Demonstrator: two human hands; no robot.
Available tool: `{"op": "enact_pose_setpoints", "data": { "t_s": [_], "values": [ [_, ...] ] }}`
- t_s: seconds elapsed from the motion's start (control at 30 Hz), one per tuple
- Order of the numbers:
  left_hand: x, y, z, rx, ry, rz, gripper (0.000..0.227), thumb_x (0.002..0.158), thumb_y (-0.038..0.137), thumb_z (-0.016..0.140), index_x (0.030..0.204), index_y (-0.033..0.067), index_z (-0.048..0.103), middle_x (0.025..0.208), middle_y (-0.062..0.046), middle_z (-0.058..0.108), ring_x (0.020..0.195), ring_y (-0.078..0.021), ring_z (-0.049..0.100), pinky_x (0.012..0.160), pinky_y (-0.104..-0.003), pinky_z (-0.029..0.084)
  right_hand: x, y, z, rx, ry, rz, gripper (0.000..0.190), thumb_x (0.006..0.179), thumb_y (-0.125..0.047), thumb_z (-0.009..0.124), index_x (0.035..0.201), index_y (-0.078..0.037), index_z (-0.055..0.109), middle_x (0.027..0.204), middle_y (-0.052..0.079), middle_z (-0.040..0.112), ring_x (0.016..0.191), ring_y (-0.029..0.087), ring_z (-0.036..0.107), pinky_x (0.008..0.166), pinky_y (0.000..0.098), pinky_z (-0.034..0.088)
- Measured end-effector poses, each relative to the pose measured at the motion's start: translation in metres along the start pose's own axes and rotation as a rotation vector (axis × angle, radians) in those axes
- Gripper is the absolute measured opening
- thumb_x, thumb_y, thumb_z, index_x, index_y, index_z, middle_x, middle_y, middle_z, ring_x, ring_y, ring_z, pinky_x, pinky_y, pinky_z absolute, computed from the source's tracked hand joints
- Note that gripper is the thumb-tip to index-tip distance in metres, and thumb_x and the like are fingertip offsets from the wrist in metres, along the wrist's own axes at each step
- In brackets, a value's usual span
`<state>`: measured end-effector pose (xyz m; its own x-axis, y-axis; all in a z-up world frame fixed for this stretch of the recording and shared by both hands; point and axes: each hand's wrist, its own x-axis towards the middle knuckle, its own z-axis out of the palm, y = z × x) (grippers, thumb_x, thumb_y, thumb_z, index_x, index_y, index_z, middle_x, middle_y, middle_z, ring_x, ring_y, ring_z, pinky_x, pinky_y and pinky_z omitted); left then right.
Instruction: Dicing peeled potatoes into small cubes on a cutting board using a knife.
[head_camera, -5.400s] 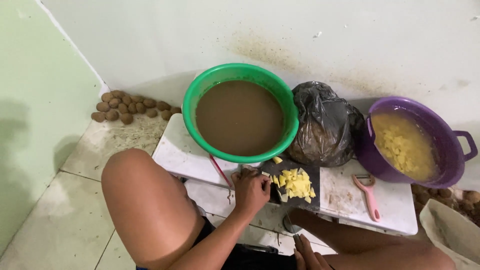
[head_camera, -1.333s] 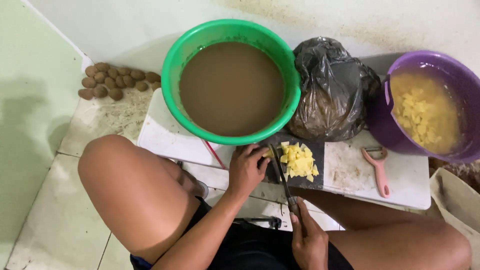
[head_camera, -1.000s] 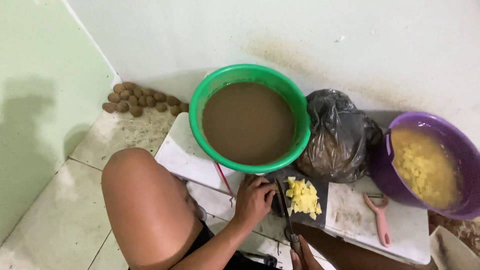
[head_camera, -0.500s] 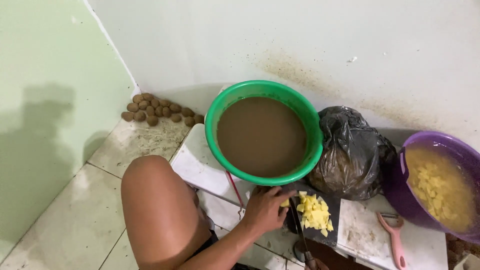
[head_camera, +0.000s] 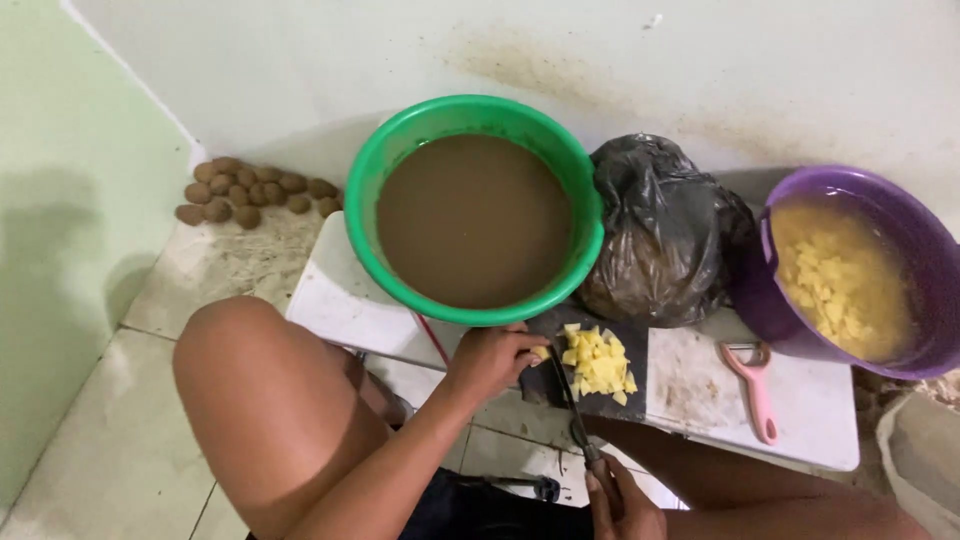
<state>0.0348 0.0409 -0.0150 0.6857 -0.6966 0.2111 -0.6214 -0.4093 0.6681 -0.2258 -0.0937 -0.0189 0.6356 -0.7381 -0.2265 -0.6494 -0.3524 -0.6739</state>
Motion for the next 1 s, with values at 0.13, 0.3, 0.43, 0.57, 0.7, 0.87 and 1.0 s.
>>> {"op": "enact_pose_setpoints", "data": {
  "t_s": [0.13, 0.3, 0.43, 0.57, 0.7, 0.87, 1.0],
  "values": [
    [0.000, 0.005, -0.002, -0.016, 0.026, -0.100, 0.023, 0.082, 0.024, 0.075, 0.104, 0.0190, 0.081, 0.101, 0.001, 0.073, 0.084, -0.0277, 0.068, 0.073, -0.041, 0.054, 0.002, 0.012, 0.003, -0.004, 0.055, -0.070, 0.042, 0.080, -0.024, 0.077, 0.120, -0.009, 0.076, 0.099, 0.007, 0.087, 0.092, 0.018, 0.084, 0.077, 0.0291, 0.064],
    [-0.007, 0.010, 0.003, 0.038, 0.141, -0.156, 0.015, 0.084, 0.026, 0.072, 0.091, 0.0163, 0.080, 0.088, -0.002, 0.075, 0.074, -0.0331, 0.067, 0.070, -0.046, 0.053, -0.013, -0.042, -0.016, 0.005, -0.048, -0.067, 0.041, 0.085, -0.021, 0.073, 0.122, -0.001, 0.070, 0.100, 0.010, 0.086, 0.087, 0.018, 0.085, 0.073, 0.0304, 0.064],
    [-0.012, 0.014, 0.010, 0.021, 0.209, -0.190, 0.015, 0.081, 0.021, 0.077, 0.092, 0.0126, 0.080, 0.096, -0.004, 0.078, 0.086, -0.0302, 0.070, 0.080, -0.043, 0.053, -0.020, -0.051, -0.014, 0.021, 0.016, -0.208, 0.040, 0.084, -0.018, 0.073, 0.120, -0.001, 0.070, 0.099, 0.010, 0.084, 0.084, 0.018, 0.084, 0.070, 0.0297, 0.064],
    [-0.011, 0.012, 0.015, 0.053, 0.229, -0.203, 0.018, 0.079, 0.024, 0.076, 0.093, 0.0131, 0.080, 0.097, -0.003, 0.077, 0.078, -0.0316, 0.068, 0.073, -0.043, 0.054, -0.022, -0.062, -0.014, -0.045, 0.006, -0.096, 0.042, 0.083, -0.019, 0.076, 0.121, -0.003, 0.070, 0.103, 0.011, 0.083, 0.089, 0.021, 0.084, 0.072, 0.0331, 0.065],
    [-0.012, 0.016, 0.015, 0.037, 0.263, -0.206, 0.019, 0.077, 0.022, 0.077, 0.094, 0.0119, 0.082, 0.094, 0.001, 0.075, 0.073, -0.0296, 0.067, 0.070, -0.040, 0.054, -0.021, -0.059, -0.012, -0.081, -0.003, -0.214, 0.044, 0.083, -0.020, 0.075, 0.124, -0.006, 0.068, 0.108, 0.010, 0.081, 0.088, 0.023, 0.082, 0.071, 0.0341, 0.064],
    [-0.010, 0.014, 0.017, 0.034, 0.259, -0.177, 0.018, 0.078, 0.024, 0.078, 0.093, 0.0141, 0.082, 0.095, 0.000, 0.075, 0.083, -0.0263, 0.067, 0.085, -0.039, 0.051, -0.017, -0.053, -0.013, -0.095, 0.035, -0.271, 0.043, 0.085, -0.019, 0.073, 0.125, -0.007, 0.067, 0.102, 0.008, 0.082, 0.083, 0.024, 0.080, 0.068, 0.0342, 0.062],
    [-0.009, 0.014, 0.016, 0.056, 0.251, -0.118, 0.014, 0.080, 0.022, 0.075, 0.092, 0.0186, 0.080, 0.086, 0.003, 0.070, 0.077, -0.0256, 0.063, 0.085, -0.040, 0.048, -0.014, -0.064, -0.023, -0.031, -0.040, -0.105, 0.042, 0.086, -0.017, 0.072, 0.126, -0.005, 0.067, 0.103, 0.006, 0.085, 0.088, 0.017, 0.084, 0.072, 0.0301, 0.063]
  ]
}}
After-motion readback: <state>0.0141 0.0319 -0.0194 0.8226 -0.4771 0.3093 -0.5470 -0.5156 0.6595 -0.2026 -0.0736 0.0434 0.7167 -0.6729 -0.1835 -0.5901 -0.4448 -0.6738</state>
